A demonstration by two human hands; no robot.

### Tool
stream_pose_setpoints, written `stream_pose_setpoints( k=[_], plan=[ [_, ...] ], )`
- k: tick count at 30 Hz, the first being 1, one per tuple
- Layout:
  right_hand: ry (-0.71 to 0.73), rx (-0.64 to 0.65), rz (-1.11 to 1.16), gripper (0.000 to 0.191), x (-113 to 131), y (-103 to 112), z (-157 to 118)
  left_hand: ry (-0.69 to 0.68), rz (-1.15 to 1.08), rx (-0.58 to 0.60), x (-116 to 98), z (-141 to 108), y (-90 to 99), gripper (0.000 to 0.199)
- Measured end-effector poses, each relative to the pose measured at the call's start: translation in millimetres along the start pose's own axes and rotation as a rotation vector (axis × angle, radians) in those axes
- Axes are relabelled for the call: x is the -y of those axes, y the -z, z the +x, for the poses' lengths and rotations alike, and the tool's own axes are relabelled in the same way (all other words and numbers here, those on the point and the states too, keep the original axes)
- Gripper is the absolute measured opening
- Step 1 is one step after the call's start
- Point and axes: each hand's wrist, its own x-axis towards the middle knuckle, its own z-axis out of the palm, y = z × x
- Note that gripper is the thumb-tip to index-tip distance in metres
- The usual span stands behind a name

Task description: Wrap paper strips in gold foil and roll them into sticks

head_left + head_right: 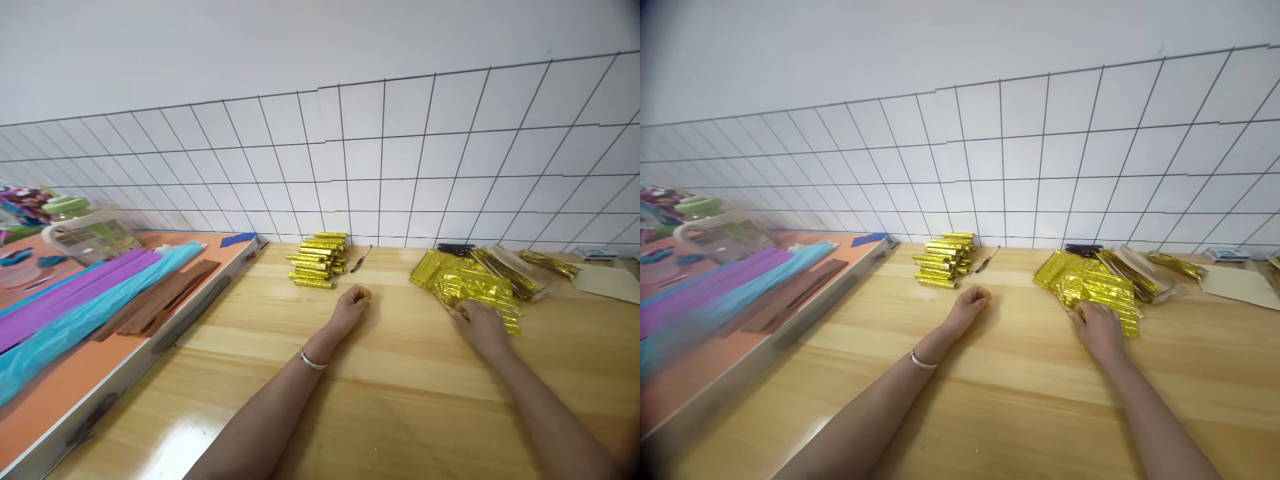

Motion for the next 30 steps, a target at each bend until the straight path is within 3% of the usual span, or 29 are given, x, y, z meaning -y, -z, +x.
stream_pose_setpoints(
  k=[5,11,16,21,26,28,30],
  plan=[
    [-0.054,-0.086,0.187,0.027,-1,4,-3,-0.01,0.021,0.031,-2,-1,2.4,0.012],
    [-0.177,-0.334,0.243,0.034,-5,7,-4,-0.001,0.003,0.042,-4,0,2.7,0.011],
    [-0.183,-0.358,0.329,0.029,0,7,-8,0.014,-0.02,0.036,-6,-1,2.5,0.01],
    [-0.159,-0.526,0.385,0.026,12,23,-11,0.016,-0.038,0.026,-7,-2,1.0,0.009],
    [-0.035,-0.563,0.452,0.019,45,53,-18,-0.016,-0.043,0.043,-10,-6,-5.3,0.018],
    [0.014,-0.514,0.588,0.015,71,64,-27,-0.059,-0.036,0.064,-15,-10,-7.1,0.04],
    [0.019,-0.379,0.841,0.014,98,73,-37,-0.108,-0.037,0.101,-21,-14,-7.9,0.065]
  ],
)
